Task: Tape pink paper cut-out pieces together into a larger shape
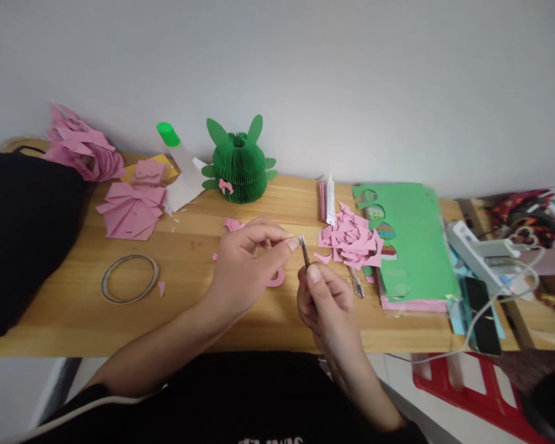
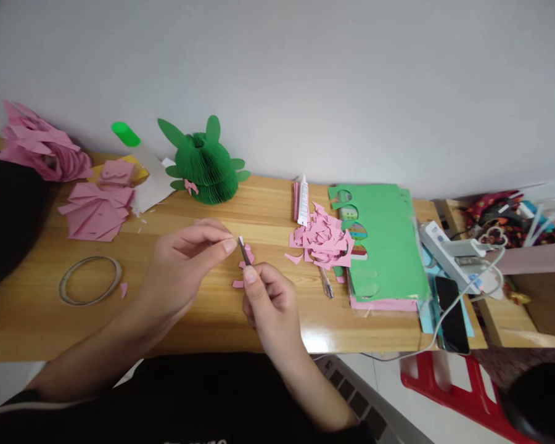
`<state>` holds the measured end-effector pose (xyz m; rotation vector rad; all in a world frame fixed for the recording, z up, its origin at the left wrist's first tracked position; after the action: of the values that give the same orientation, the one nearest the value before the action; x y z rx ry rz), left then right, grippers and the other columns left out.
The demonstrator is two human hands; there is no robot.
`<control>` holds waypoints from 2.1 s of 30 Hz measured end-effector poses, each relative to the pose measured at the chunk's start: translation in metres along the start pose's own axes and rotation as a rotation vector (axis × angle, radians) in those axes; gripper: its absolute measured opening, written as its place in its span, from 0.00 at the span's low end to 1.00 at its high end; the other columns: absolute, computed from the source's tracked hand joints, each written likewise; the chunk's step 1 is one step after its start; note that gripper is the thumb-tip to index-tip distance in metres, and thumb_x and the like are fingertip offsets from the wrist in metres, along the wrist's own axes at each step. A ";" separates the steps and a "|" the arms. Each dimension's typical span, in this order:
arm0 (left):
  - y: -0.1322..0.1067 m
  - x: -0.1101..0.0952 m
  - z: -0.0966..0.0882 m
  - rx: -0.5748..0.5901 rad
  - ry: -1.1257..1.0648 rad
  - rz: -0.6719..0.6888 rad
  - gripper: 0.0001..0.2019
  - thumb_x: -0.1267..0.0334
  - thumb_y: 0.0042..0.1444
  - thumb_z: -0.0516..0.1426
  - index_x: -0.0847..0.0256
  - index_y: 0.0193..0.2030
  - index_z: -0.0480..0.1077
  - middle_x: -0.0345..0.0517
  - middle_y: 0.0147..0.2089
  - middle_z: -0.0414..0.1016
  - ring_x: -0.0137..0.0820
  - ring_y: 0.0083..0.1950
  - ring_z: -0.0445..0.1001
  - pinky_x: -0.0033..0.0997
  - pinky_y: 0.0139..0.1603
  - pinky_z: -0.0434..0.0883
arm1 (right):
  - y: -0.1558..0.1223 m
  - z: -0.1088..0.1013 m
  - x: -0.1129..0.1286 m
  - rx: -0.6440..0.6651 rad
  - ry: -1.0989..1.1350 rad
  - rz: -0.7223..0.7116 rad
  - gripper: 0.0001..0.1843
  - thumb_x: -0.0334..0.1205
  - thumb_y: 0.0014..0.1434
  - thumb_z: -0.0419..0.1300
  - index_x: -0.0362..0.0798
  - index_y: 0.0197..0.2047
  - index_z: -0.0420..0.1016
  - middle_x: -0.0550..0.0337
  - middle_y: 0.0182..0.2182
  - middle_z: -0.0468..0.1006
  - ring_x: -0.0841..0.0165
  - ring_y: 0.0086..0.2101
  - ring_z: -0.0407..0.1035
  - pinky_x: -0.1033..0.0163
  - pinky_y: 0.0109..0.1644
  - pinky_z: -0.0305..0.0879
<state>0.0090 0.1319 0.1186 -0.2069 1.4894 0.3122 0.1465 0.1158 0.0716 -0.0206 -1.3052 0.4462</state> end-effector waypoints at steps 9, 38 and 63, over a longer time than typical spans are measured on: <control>0.000 0.000 -0.001 0.008 -0.026 -0.015 0.05 0.68 0.48 0.63 0.56 0.24 0.77 0.39 0.25 0.72 0.28 0.31 0.69 0.29 0.35 0.69 | -0.001 0.000 0.003 0.009 -0.050 -0.013 0.23 0.57 0.61 0.60 0.49 0.24 0.63 0.73 0.12 0.54 0.79 0.14 0.43 0.72 0.14 0.39; 0.001 -0.006 -0.020 0.299 0.109 -0.007 0.13 0.67 0.54 0.66 0.52 0.47 0.78 0.38 0.37 0.84 0.27 0.39 0.81 0.24 0.41 0.76 | -0.013 -0.005 0.042 0.192 -0.680 -0.166 0.15 0.47 0.63 0.59 0.47 0.29 0.66 0.69 0.20 0.60 0.76 0.21 0.52 0.68 0.24 0.49; -0.018 -0.055 0.015 0.643 0.692 0.677 0.08 0.69 0.62 0.59 0.58 0.47 0.71 0.36 0.35 0.79 0.28 0.42 0.79 0.27 0.47 0.71 | -0.017 -0.003 0.042 0.319 -0.884 -0.112 0.16 0.46 0.63 0.58 0.47 0.27 0.67 0.68 0.20 0.63 0.76 0.20 0.57 0.68 0.24 0.52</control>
<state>0.0261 0.1154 0.1737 0.7967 2.2404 0.2904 0.1628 0.1152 0.1144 0.5703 -2.0664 0.5907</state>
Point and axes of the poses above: each hand's wrist, its own y-axis towards the middle knuckle, its own z-axis out of the palm, x = y × z, the point moved 9 cm from there along y, towards the middle knuckle
